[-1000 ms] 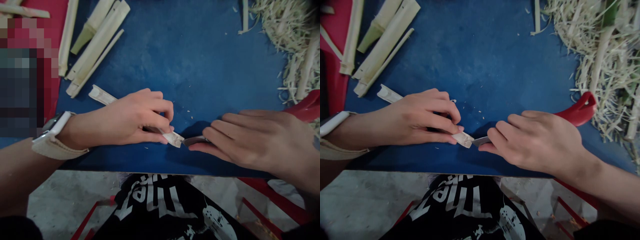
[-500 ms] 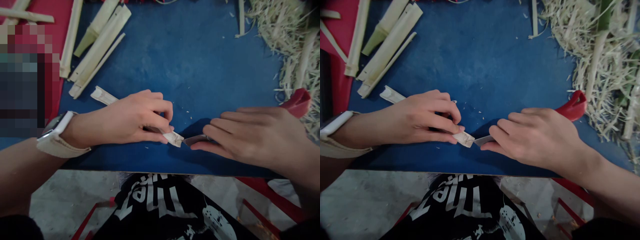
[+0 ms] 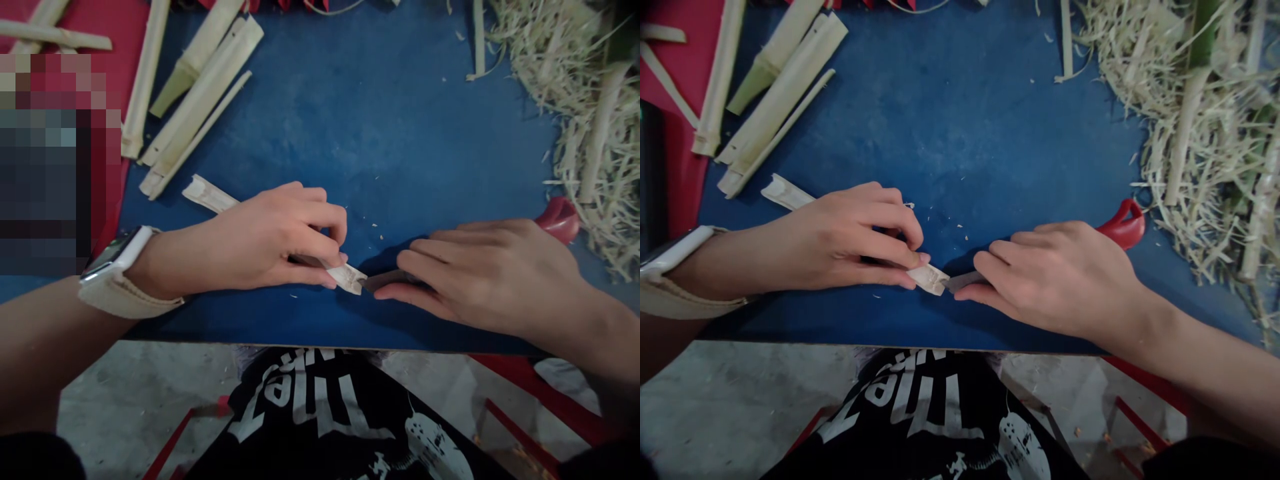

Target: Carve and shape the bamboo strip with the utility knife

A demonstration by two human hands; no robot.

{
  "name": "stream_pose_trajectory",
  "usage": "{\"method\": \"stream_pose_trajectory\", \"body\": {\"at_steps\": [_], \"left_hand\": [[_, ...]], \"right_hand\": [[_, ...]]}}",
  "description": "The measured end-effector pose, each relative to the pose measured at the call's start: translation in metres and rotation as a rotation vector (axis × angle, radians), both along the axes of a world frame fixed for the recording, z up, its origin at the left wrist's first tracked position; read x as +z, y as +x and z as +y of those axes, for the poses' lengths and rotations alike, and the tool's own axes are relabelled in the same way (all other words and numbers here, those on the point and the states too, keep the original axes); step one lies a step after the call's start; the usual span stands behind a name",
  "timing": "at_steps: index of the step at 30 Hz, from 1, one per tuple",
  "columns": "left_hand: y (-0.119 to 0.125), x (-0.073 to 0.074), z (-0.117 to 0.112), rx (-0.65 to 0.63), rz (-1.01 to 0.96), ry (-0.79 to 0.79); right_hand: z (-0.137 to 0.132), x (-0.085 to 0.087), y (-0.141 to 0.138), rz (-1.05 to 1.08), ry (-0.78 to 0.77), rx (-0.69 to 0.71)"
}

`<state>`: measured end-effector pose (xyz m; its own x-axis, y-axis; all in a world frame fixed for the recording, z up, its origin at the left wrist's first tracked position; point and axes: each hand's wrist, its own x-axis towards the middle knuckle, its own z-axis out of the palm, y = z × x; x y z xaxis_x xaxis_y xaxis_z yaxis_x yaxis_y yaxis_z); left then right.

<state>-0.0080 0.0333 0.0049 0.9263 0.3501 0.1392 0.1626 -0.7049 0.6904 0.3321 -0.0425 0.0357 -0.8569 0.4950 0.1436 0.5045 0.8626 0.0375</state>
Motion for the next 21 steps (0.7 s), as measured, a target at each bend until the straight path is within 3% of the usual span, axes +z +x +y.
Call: {"method": "stream_pose_trajectory", "body": {"at_steps": [12, 21], "left_hand": [[0.001, 0.001, -0.002, 0.023, -0.012, -0.067], [0.002, 0.000, -0.002, 0.012, -0.031, -0.061]], "right_hand": [[-0.006, -0.006, -0.004, -0.021, -0.026, -0.129], [0.014, -0.004, 0.011, 0.036, -0.173, -0.010]]}}
